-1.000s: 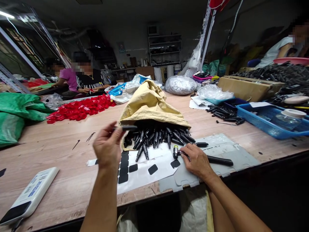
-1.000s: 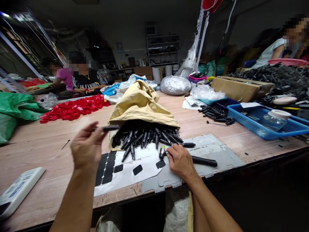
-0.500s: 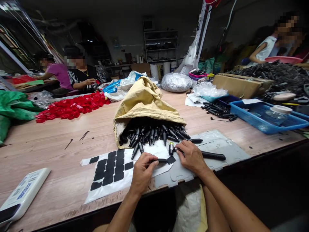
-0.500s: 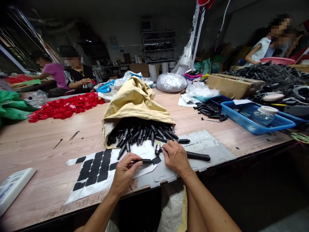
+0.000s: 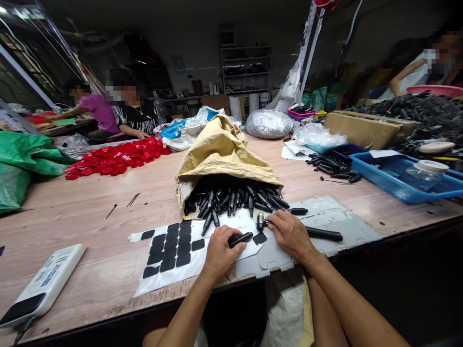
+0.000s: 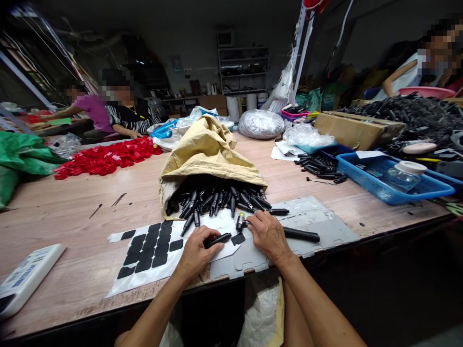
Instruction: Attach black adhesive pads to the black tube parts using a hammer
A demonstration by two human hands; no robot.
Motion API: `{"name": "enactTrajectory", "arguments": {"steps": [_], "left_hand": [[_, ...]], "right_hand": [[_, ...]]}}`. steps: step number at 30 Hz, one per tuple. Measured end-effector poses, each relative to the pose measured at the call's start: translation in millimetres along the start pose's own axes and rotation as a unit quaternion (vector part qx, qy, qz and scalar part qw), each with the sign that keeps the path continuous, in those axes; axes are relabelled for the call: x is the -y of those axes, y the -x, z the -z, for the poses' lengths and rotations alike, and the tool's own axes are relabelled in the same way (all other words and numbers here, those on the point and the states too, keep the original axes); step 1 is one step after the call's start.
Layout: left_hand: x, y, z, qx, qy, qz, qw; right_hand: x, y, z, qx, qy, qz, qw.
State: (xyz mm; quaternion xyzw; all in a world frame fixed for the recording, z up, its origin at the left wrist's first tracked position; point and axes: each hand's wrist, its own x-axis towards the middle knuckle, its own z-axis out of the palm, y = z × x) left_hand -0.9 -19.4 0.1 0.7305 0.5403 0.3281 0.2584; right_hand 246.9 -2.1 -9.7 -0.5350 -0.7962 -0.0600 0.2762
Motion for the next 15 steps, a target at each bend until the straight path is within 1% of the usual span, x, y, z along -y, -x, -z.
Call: {"name": "enactTrajectory", "arguments": {"steps": [2,4,7,10,12,15], "left_hand": [[0,0,1.1,-0.001,0.005,0.004,1.0],[-1,1,2.2,-0.002,0.009,0.007,1.0],[-1,1,3.0,-0.002,0.014,0.003,1.0],[0,1,3.1,0.001,0.019,-0.002,1.0],[0,1,3.2,0.004,0.024,-0.002,1.0],[0,1,3.5,0.003,0.038,-0.001,0.999]], "right_hand": [[4,-1,5,-0.011,0.008,0.009,1.0],[12,-2,12,-0.035,0.0,0.011,0.999],[32,-2,20,-0.063,-0.06,0.012,0.996],[52,1,23,-0.051,-0.134,0.021,0.989],[62,4,23,-0.042,-0.161,0.02,0.986],[74,7,23,-0.061,-0.175,0.019,0.982]]}}
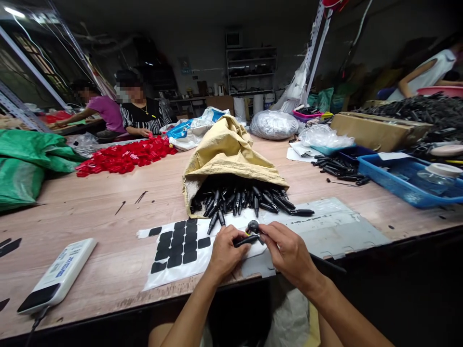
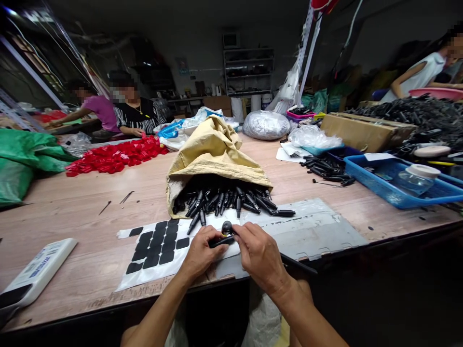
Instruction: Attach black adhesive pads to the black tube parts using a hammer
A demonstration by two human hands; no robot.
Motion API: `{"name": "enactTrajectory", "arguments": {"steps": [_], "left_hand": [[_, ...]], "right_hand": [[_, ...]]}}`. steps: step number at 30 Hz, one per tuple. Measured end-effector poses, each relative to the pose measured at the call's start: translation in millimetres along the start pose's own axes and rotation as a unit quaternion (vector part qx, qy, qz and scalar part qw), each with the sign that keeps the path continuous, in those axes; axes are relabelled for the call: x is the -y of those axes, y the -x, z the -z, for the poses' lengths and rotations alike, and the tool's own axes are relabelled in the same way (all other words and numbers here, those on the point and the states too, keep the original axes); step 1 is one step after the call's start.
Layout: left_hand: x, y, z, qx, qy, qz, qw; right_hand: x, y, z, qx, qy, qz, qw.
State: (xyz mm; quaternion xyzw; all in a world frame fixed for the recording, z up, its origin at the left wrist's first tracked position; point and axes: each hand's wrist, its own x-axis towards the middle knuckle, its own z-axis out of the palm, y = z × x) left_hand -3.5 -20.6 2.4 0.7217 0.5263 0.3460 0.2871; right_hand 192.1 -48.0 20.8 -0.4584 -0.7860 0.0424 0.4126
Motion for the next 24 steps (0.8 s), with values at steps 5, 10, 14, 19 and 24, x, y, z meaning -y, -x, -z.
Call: {"name": "enactTrajectory", "arguments": {"steps": [5,10,14,19,24], "left_hand": [[-1,0,0.0,-0.001,-0.007,0.004,1.0],[-1,0,0.1,0.002,-0.004,0.006,1.0],[-2,1,0.0,0.001,-0.006,0.006,1.0],[-2,0,0.3,0.003,-0.021,-0.003,1.0],[-4,0,1.2,0.003,-0.036,-0.003,0.999]], "right_hand": [[8,5,-3,0.031,0.036,-0.004,0.999],[1,5,4,-0.001,0.056,-0.023,0.998],[-4,6,6,-0.012,0.059,-0.021,0.998],[-17,6,8,0.011,0.088,-0.036,0.995],[-54,-3,18,-0.003,0.114,-0.051,0.992]]}}
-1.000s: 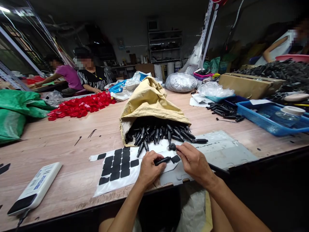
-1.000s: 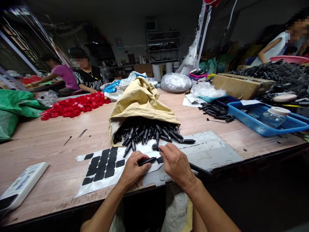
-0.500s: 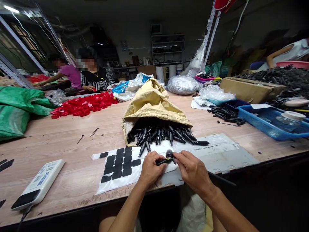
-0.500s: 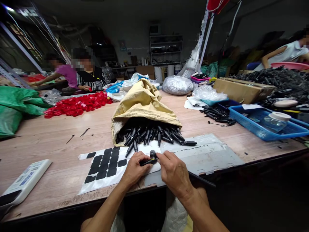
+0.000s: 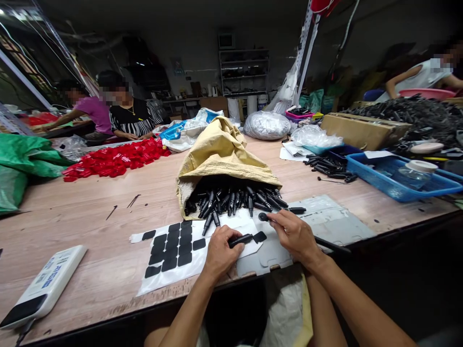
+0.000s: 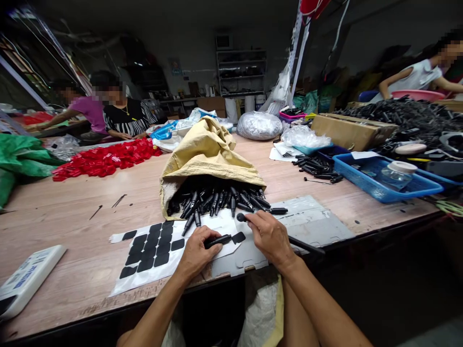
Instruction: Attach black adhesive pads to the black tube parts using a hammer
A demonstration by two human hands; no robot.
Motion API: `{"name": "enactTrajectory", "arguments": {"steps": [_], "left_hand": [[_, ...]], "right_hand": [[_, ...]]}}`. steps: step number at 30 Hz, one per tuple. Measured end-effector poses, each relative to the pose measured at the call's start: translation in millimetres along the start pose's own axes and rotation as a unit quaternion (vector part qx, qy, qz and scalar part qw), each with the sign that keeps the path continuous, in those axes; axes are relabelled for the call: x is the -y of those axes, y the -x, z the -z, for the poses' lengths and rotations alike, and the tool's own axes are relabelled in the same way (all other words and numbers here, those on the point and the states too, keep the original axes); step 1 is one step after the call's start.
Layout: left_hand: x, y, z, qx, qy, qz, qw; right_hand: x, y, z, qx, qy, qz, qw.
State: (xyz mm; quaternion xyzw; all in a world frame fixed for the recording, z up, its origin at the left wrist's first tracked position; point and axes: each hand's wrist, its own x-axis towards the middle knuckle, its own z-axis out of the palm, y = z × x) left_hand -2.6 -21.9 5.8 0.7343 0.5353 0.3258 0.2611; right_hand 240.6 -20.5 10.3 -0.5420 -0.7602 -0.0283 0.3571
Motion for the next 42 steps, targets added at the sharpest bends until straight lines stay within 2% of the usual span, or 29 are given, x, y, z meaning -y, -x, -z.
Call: {"name": "enactTrajectory", "arguments": {"steps": [3,7,25,42], "left_hand": [[2,0,0.5,0.002,0.015,0.006,1.0],[4,-1,1.2,0.004,0.019,-0.007,1.0],[5,-2,-1.1,0.019,-0.057,-0.008,0.998],[5,-1,-1.3,0.02,-0.053,-0.012,0.998]], "right_hand": [[-22,-1,-6,0.045,0.02,0.014,0.999],[-34,4,-15,0.049,0.025,0.03,0.998],[-27,4,-14,0.057,0.052,0.018,0.997],[-28,5,-14,0.051,0.058,0.025,0.997]]}}
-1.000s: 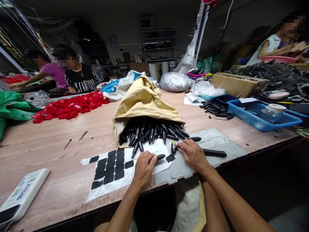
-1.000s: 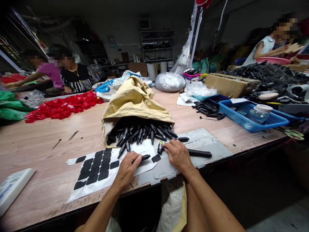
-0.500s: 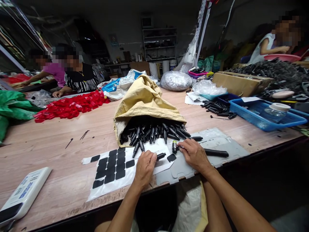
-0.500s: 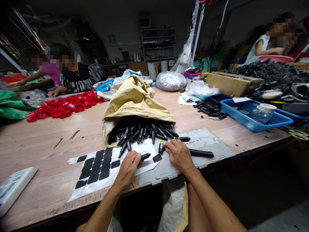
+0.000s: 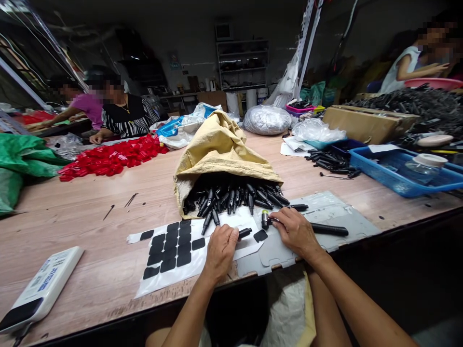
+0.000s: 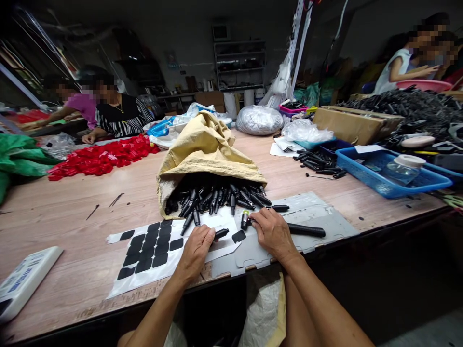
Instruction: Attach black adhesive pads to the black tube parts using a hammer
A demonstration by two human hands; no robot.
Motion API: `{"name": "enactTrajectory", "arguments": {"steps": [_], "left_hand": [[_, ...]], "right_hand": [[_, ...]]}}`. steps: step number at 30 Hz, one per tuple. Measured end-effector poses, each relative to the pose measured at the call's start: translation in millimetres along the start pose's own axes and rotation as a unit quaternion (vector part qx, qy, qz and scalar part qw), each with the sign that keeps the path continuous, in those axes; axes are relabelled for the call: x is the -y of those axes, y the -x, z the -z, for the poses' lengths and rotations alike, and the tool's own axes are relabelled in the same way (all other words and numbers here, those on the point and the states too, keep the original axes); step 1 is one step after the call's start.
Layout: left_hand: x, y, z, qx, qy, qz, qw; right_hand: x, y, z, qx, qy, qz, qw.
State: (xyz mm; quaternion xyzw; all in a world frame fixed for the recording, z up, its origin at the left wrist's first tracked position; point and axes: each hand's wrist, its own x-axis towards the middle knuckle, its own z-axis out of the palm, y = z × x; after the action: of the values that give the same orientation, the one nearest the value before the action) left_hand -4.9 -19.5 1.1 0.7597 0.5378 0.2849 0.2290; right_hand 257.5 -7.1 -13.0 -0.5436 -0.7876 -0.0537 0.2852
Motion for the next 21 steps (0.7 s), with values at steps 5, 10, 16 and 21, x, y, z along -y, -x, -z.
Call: {"name": "enactTrajectory", "arguments": {"steps": [5,10,16,21], "left_hand": [[-0.9,0.3,0.5,-0.001,-0.004,0.001,1.0],[-0.8,-0.3,1.0,0.0,-0.002,0.002,1.0],[-1.2,0.1,1.2,0.003,-0.006,0.0,1.0],[-3.2,0.8,1.6,0.001,-0.011,0.005,1.0]], "right_hand": [[0.0,0.2,-0.8,0.003,0.001,-0.002,1.0],[-1.3,0.5,-2.3,0.003,0.0,0.003,1.0],[-0.5,0.4,-1.4,-0.001,0.006,0.004,1.0],[-1.4,1.1,-2.8,-0.003,0.004,0.007,1.0]]}}
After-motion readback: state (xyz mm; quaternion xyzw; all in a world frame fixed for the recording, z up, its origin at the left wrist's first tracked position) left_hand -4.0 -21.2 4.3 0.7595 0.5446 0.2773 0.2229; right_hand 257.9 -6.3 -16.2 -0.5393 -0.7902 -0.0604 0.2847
